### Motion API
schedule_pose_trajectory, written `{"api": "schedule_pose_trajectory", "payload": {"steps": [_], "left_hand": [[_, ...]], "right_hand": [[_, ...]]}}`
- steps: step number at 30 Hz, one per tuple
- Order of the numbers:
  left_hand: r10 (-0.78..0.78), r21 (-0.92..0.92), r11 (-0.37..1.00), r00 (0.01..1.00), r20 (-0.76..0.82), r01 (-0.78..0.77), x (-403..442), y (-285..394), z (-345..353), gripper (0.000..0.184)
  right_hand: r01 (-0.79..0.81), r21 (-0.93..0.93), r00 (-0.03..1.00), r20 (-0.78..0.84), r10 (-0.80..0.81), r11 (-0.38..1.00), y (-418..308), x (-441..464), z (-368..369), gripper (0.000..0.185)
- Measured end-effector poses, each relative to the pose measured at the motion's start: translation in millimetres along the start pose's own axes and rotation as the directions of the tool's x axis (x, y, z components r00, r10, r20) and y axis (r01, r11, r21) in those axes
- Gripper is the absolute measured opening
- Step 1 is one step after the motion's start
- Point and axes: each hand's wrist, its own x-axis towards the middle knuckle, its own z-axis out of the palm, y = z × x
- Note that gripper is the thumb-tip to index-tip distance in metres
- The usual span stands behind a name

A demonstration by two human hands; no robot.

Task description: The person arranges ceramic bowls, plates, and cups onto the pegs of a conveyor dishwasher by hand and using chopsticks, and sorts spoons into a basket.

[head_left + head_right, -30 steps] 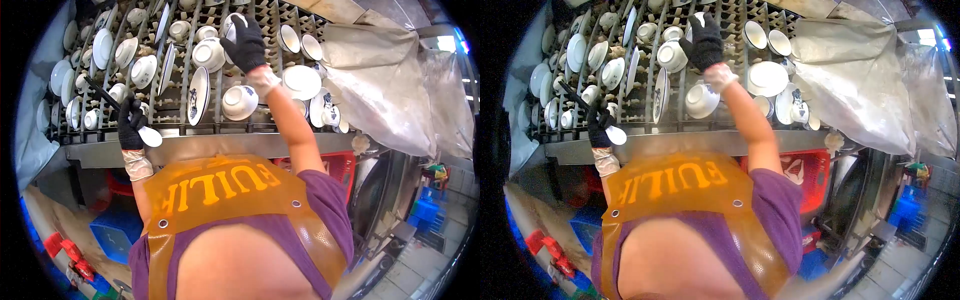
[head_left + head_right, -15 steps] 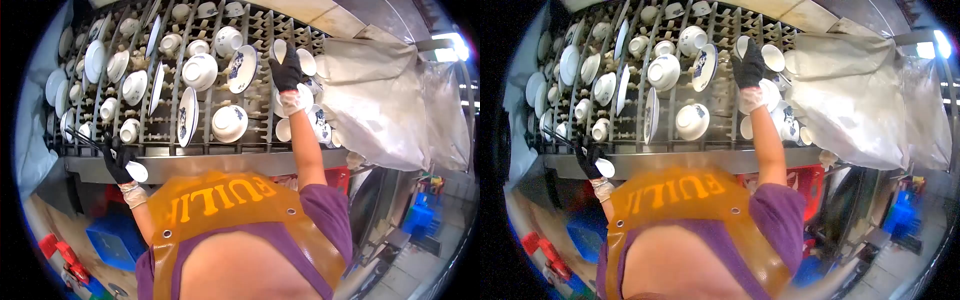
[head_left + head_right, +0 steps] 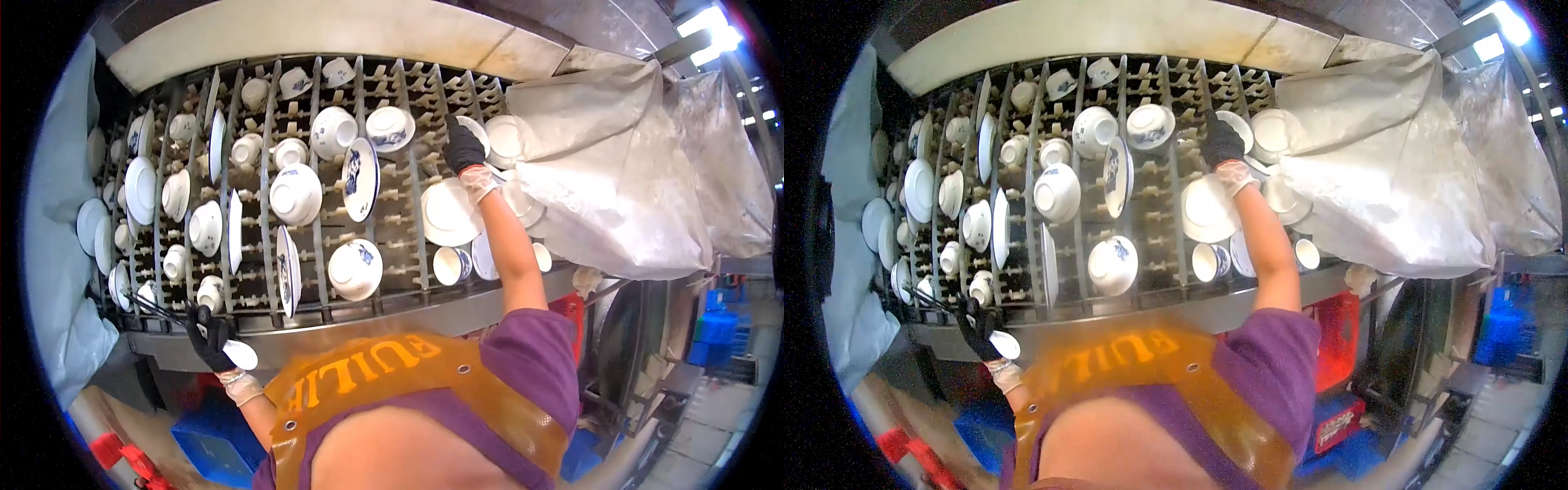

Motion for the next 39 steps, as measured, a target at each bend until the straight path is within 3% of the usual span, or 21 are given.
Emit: {"api": "schedule_pose_trajectory", "payload": {"steps": [1, 2, 6, 8, 9, 11, 12, 14, 15, 16, 18, 19, 22, 24, 26, 27, 28, 30, 33, 37, 39], "left_hand": [[0.218, 0.37, 0.927, 0.893, -0.394, -0.063, -5, -9, 11, 0.037], [0.18, 0.371, 0.924, 0.962, -0.206, -0.093, -8, -9, -7, 0.037], [0.158, 0.263, 0.959, 0.969, -0.189, -0.105, -4, -20, 15, 0.037], [0.154, 0.249, 0.963, 0.969, -0.194, -0.103, -4, -24, 24, 0.037], [0.151, 0.232, 0.967, 0.971, -0.186, -0.105, -4, -27, 30, 0.037], [0.184, 0.234, 0.962, 0.969, -0.164, -0.143, -9, -31, 44, 0.037], [0.239, 0.465, 0.872, 0.962, -0.133, -0.152, -13, -30, 17, 0.036], [0.139, 0.248, 0.967, 0.944, -0.301, -0.063, -16, -21, -23, 0.035], [0.127, 0.233, 0.971, 0.929, -0.349, -0.046, -16, -21, -24, 0.035], [0.007, 0.038, 0.999, 1.0, 0.003, -0.007, -8, -27, 0, 0.035], [0.035, 0.069, 0.997, 0.956, -0.292, -0.015, -14, -28, -1, 0.036], [0.203, 0.355, 0.933, 0.896, -0.395, -0.055, -17, -36, 5, 0.037], [0.217, 0.39, 0.918, 0.919, -0.33, -0.077, -18, -43, 19, 0.038], [0.011, 0.01, 1.0, 0.999, -0.03, -0.011, -15, -40, 12, 0.038], [0.212, 0.313, 0.947, 0.87, -0.445, -0.07, -19, -51, 35, 0.037], [0.191, 0.287, 0.954, 0.911, -0.366, -0.085, -20, -51, 26, 0.037], [0.166, 0.259, 0.961, 0.946, -0.278, -0.093, -21, -52, 18, 0.037], [0.077, 0.139, 0.989, 0.975, -0.207, -0.048, -20, -51, 27, 0.037], [0.19, 0.355, 0.933, 0.927, -0.324, -0.067, -23, -59, 27, 0.036], [0.025, 0.012, 1.0, 0.999, -0.046, -0.024, -22, -61, 32, 0.036], [0.144, 0.208, 0.976, 0.905, -0.4, -0.064, -26, -69, 57, 0.036]], "right_hand": [[0.135, 0.036, 0.974, -0.19, -0.126, 0.99, 8, 11, -2, 0.053], [0.151, 0.092, 0.965, -0.229, -0.127, 0.984, -8, 7, -31, 0.048], [0.419, 0.336, 0.839, -0.498, -0.219, 0.844, 15, 87, -41, 0.051], [0.126, 0.613, 0.964, -0.262, 0.05, 0.78, 21, 108, -44, 0.051], [0.052, 0.257, 0.967, -0.255, 0.016, 0.965, 25, 104, -53, 0.053], [0.22, 0.079, 0.975, -0.04, -0.218, 0.972, 45, 89, -51, 0.053], [0.262, 0.015, 0.957, 0.123, -0.262, 0.965, 45, 55, -55, 0.053], [-0.01, 0.644, 0.851, 0.408, -0.332, 0.765, 76, 3, -23, 0.061], [0.193, 0.324, 0.884, 0.352, -0.307, 0.926, 55, -37, -38, 0.066], [0.344, -0.057, 0.905, 0.286, -0.315, 0.937, 33, -65, -55, 0.071], [0.262, -0.034, 0.907, 0.35, -0.234, 0.965, 27, -76, -62, 0.072], [0.16, -0.007, 0.904, 0.403, -0.143, 0.987, 27, -84, -60, 0.074], [0.129, 0.13, 0.812, 0.556, -0.18, 0.983, 25, -78, -70, 0.066], [0.278, 0.196, 0.844, 0.417, -0.336, 0.94, 23, -85, -73, 0.061], [0.337, 0.08, 0.902, 0.258, -0.346, 0.938, -20, -109, -94, 0.058], [0.367, 0.134, 0.884, 0.257, -0.39, 0.921, -38, -118, -105, 0.057], [0.456, 0.204, 0.847, 0.201, -0.493, 0.866, -52, -128, -108, 0.043], [0.695, -0.238, 0.719, 0.218, -0.66, 0.679, -85, -147, -115, 0.027], [0.879, -0.124, 0.459, -0.045, -0.887, 0.461, -82, -134, -64, 0.019], [0.763, -0.016, 0.641, -0.112, -0.759, 0.647, -55, -112, -36, 0.045], [0.683, 0.264, 0.706, -0.001, -0.708, 0.681, -13, -99, -51, 0.073]]}}
